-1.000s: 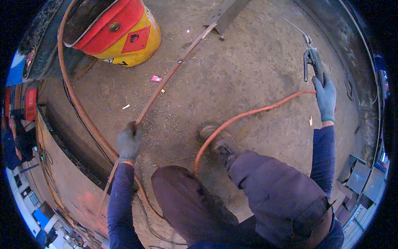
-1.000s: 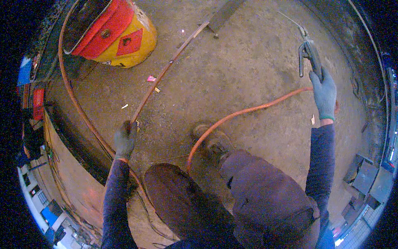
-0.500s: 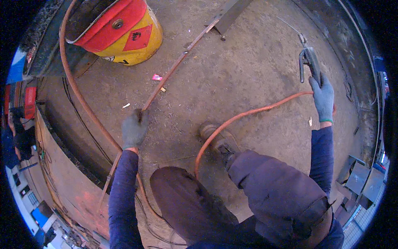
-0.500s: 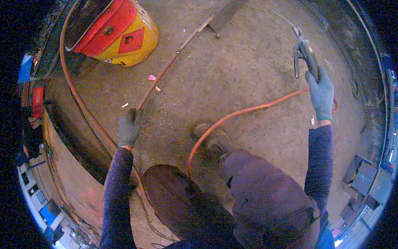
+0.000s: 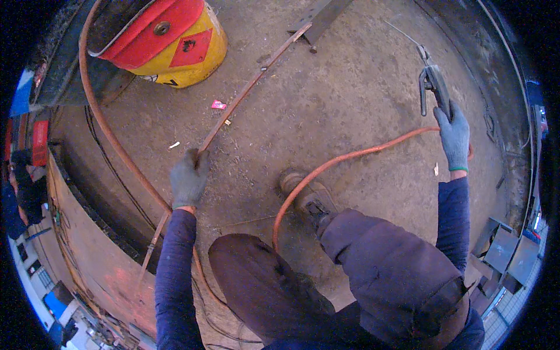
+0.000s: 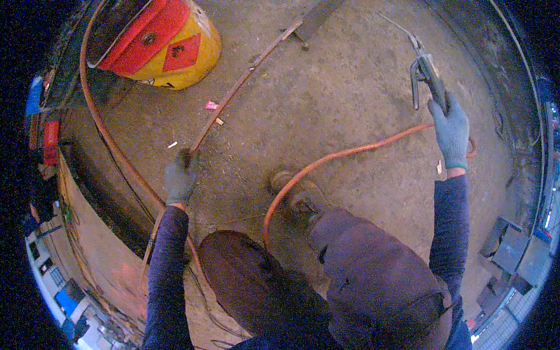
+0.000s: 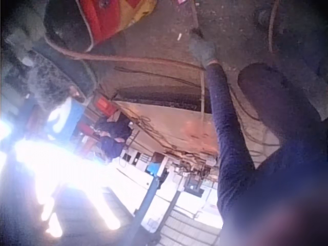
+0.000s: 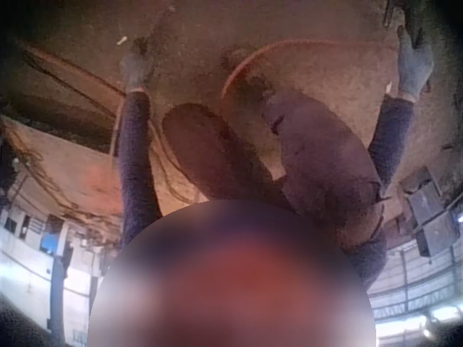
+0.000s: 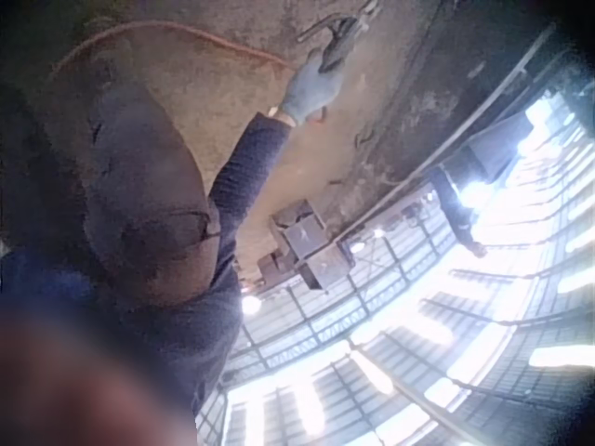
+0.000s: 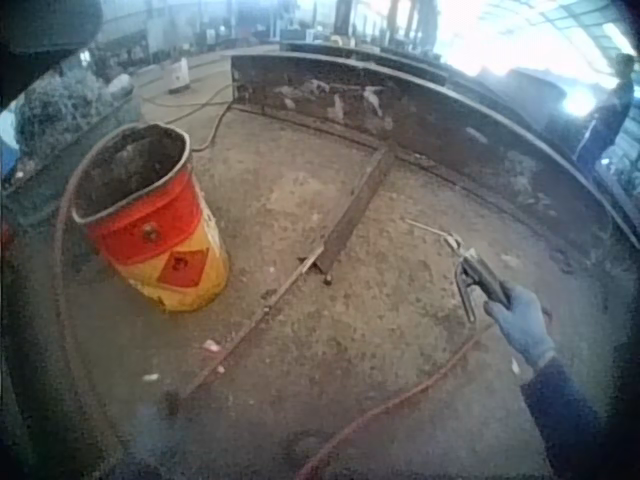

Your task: The person uses a handheld cutting torch to cut a long metal bar and a large metal sheet in a workshop. They reposition the pieces between cuts and move around the workspace to access different sections.

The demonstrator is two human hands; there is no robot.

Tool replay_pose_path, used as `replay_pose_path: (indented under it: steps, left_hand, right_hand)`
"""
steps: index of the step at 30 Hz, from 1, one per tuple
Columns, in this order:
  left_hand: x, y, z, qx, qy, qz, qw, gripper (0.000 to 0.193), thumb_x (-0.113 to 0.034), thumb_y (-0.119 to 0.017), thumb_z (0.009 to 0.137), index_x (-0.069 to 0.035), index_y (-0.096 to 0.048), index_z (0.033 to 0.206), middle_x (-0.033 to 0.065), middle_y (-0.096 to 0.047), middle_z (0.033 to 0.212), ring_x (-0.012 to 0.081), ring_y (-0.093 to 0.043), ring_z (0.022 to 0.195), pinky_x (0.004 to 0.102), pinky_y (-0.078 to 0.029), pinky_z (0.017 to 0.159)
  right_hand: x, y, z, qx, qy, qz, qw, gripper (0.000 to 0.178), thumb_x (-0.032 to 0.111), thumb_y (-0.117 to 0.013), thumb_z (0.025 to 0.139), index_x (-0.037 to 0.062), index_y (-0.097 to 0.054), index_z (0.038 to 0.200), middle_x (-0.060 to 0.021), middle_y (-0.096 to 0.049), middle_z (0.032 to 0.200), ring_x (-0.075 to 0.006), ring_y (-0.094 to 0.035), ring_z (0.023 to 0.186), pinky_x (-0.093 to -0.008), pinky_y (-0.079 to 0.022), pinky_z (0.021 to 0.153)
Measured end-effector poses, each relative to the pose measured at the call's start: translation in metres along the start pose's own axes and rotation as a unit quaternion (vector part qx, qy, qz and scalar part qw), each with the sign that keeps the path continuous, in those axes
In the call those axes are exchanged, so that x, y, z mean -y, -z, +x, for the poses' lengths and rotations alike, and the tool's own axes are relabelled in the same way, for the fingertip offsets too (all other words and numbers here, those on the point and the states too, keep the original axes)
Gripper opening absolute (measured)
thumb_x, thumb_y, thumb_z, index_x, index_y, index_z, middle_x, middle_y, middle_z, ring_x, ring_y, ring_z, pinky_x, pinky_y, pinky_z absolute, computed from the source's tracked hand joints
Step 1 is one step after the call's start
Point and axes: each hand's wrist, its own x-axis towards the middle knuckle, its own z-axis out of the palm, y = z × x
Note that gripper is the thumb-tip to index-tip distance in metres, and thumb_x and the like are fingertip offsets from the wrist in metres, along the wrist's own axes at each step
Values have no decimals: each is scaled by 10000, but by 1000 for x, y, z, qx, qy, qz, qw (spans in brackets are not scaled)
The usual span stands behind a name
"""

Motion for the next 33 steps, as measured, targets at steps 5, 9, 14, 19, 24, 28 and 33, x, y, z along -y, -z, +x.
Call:
replay_pose_path:
  steps: [5,9,14,19,24,28,33]
  left_hand:
    - [-4,2,2,7,-3,22,1000,399,-398,-632,1003,-22,-720,1105,252,-735,915,450,-720,868,535,-556,745]
    - [-4,1,3,-1,10,-21,1000,401,-400,-633,1005,-23,-721,1109,253,-732,914,451,-717,863,538,-550,740]
    - [-2,4,8,9,9,16,1000,401,-396,-639,1003,-22,-721,1120,252,-738,931,447,-721,870,528,-554,749]
    - [-2,2,5,11,15,3,1000,400,-394,-640,1001,-23,-725,1122,254,-736,934,447,-722,885,525,-555,761]
    - [-8,4,1,-3,-16,-15,1000,382,-380,-636,999,-28,-726,1118,258,-732,940,451,-716,891,528,-550,762]
    - [-11,3,6,16,3,-7,1000,384,-372,-643,991,-17,-725,1112,266,-728,953,458,-714,896,527,-545,762]
    - [-1,1,-1,58,-18,2,998,397,-367,-640,989,1,-724,1115,276,-726,967,465,-713,919,518,-548,775]
  right_hand:
    - [-1,-3,1,24,-14,-10,1000,516,408,-679,959,18,-664,1295,-221,-742,1065,-343,-734,1000,-426,-528,854]
    - [3,-3,0,23,-7,-30,999,548,415,-686,956,10,-654,1324,-226,-743,1106,-347,-734,1043,-423,-531,884]
    - [2,-5,0,34,-13,-44,998,584,415,-688,955,8,-634,1371,-228,-741,1177,-348,-729,1100,-417,-533,933]
    - [4,-11,-3,18,-15,-23,999,590,410,-691,953,19,-626,1392,-217,-742,1201,-343,-728,1112,-412,-533,943]
    - [7,-2,-1,42,-15,-34,998,572,405,-689,954,28,-634,1381,-205,-748,1184,-340,-731,1098,-412,-536,922]
    - [7,-8,-1,24,3,-25,999,547,398,-688,952,30,-648,1355,-210,-748,1163,-350,-732,1079,-420,-538,905]
    - [7,-8,-4,44,-12,-34,998,535,389,-700,946,22,-655,1333,-227,-743,1141,-357,-732,1053,-427,-539,891]
